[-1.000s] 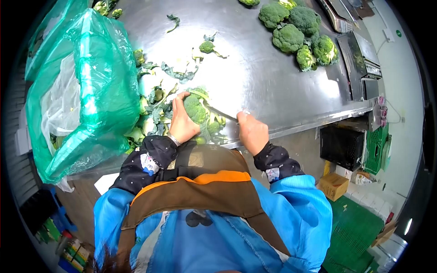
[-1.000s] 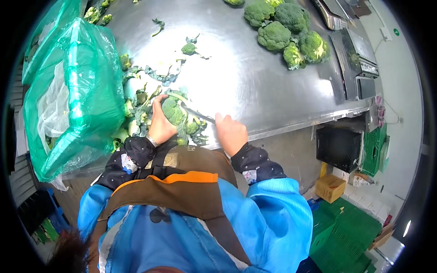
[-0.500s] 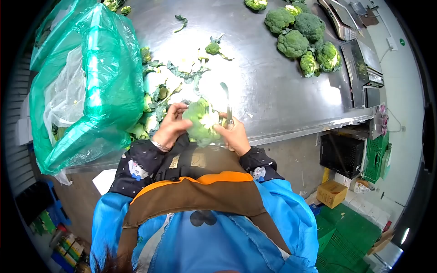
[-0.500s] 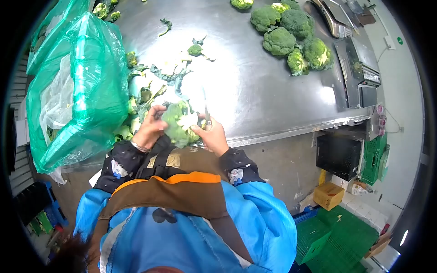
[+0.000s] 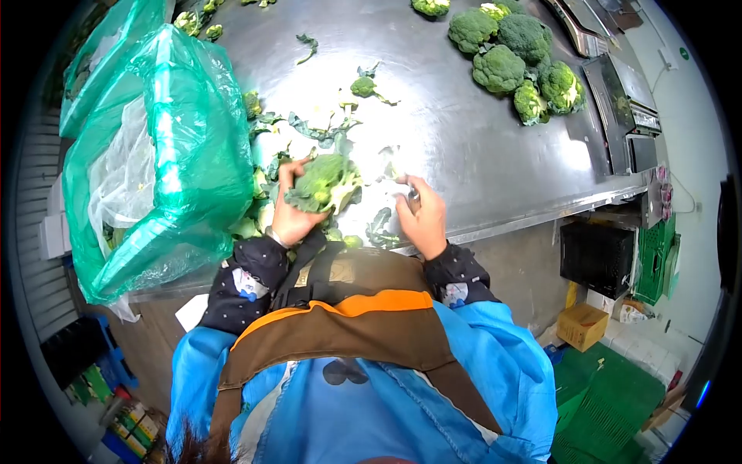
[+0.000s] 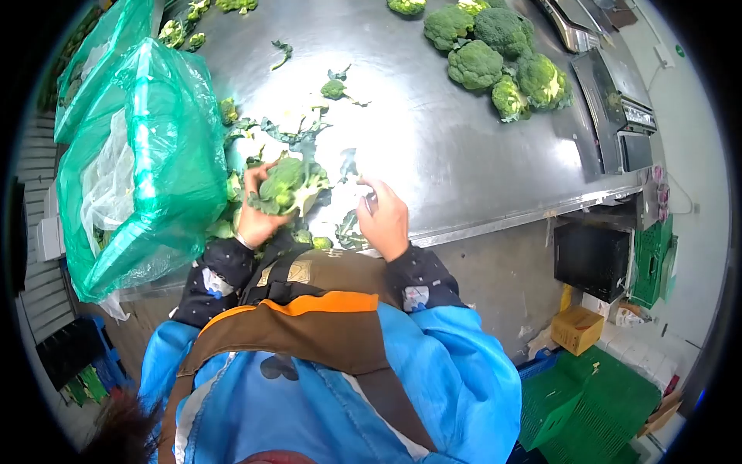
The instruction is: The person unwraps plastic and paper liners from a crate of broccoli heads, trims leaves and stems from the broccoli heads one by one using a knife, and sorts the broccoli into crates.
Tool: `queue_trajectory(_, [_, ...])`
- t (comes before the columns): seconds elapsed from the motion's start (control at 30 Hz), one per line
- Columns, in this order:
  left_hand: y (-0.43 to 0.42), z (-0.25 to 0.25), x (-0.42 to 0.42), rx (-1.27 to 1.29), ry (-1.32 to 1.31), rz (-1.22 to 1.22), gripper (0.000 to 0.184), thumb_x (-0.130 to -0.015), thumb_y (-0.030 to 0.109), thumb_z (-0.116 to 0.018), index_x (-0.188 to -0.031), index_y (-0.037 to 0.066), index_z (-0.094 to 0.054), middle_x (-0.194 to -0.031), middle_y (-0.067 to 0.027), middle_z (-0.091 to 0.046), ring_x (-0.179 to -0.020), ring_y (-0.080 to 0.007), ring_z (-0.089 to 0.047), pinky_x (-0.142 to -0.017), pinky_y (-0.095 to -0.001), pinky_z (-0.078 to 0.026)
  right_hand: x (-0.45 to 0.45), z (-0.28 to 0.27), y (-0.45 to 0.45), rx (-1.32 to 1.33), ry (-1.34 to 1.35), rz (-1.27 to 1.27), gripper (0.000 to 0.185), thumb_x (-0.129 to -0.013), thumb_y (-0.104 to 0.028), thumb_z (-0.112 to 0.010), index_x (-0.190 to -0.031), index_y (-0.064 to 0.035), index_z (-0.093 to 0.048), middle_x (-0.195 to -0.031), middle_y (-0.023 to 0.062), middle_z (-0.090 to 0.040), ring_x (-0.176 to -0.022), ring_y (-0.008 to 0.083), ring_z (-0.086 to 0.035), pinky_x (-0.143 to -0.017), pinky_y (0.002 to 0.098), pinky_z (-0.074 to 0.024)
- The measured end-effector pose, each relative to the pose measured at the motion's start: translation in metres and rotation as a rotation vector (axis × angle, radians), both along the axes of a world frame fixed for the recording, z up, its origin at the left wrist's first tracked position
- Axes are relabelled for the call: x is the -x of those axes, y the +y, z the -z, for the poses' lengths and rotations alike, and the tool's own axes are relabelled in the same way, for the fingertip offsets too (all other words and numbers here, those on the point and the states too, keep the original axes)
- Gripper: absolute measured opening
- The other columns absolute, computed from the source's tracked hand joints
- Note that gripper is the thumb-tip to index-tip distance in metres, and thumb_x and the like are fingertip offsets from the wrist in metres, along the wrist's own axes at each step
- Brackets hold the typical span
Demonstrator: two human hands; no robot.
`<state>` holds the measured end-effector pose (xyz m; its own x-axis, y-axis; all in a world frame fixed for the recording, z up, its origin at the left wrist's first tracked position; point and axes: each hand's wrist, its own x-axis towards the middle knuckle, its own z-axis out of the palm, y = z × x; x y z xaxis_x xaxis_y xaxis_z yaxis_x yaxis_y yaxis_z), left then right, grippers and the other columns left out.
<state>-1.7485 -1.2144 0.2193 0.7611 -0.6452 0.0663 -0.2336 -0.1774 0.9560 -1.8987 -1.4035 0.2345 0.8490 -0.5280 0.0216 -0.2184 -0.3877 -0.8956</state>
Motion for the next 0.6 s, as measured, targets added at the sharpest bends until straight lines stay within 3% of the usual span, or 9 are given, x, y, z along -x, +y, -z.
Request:
queue_trajectory(0.07, [0.007,0.004,0.015,0.071,0.085,-0.07,0.07,-0.06,-0.002,-0.076,-0.107,0.008,-0.025,-0.124,-0.0177,-0.036,-0.117,-0.0256,-0.042,-0.098,-0.0354,-0.037,0.027,0.014,-0.003,0.359,0.083,-0.071,0.024,-0.076,-0.002,-0.056,-0.1,-0.0058,-0.056,-0.089,0.0133,-0.064,-0.074,0.0277,-0.062,-0.062,0.0335,-0.0472])
queue_trajectory(0.17, [0.022,0.014,0.023,0.003,0.032,-0.067,0.071,-0.06,-0.004,-0.076,-0.106,0.011,-0.024,-0.127,-0.0166,-0.033,-0.12,-0.0263,-0.04,-0.1,-0.0368,-0.038,0.054,0.022,0.011,0.237,0.29,-0.253,0.022,-0.075,-0.003,-0.055,-0.096,-0.0082,-0.055,-0.079,0.0167,-0.06,-0.073,0.0373,-0.058,-0.06,0.0414,-0.0459])
queue_trajectory(0.3, [0.017,0.007,0.029,-0.004,-0.011,-0.068,0.067,-0.061,0.0,-0.078,-0.103,0.01,-0.026,-0.126,-0.0172,-0.035,-0.115,-0.0248,-0.041,-0.097,-0.0345,-0.036,0.05,0.016,0.011,0.199,0.246,-0.279,0.019,-0.075,-0.005,-0.056,-0.094,-0.007,-0.053,-0.074,0.0171,-0.06,-0.069,0.0381,-0.057,-0.058,0.0442,-0.0444])
queue_trajectory(0.4, [0.016,0.007,0.033,-0.014,0.005,-0.059,0.067,-0.061,-0.001,-0.077,-0.102,0.01,-0.026,-0.126,-0.0169,-0.034,-0.114,-0.0244,-0.041,-0.097,-0.034,-0.035,0.047,0.009,0.011,0.239,0.39,-0.404,0.019,-0.076,-0.006,-0.051,-0.094,-0.0055,-0.054,-0.078,0.0188,-0.062,-0.076,0.0381,-0.059,-0.064,0.0465,-0.0468])
queue_trajectory(0.6, [0.016,0.01,0.03,-0.087,-0.018,-0.048,0.07,-0.06,-0.002,-0.078,-0.104,0.01,-0.024,-0.127,-0.0152,-0.032,-0.117,-0.0245,-0.04,-0.099,-0.0352,-0.036,0.03,0.015,0.018,0.28,0.48,-0.423,0.01,-0.075,-0.003,-0.048,-0.083,0.0016,-0.051,-0.069,0.0235,-0.059,-0.07,0.0406,-0.059,-0.064,0.0473,-0.0474])
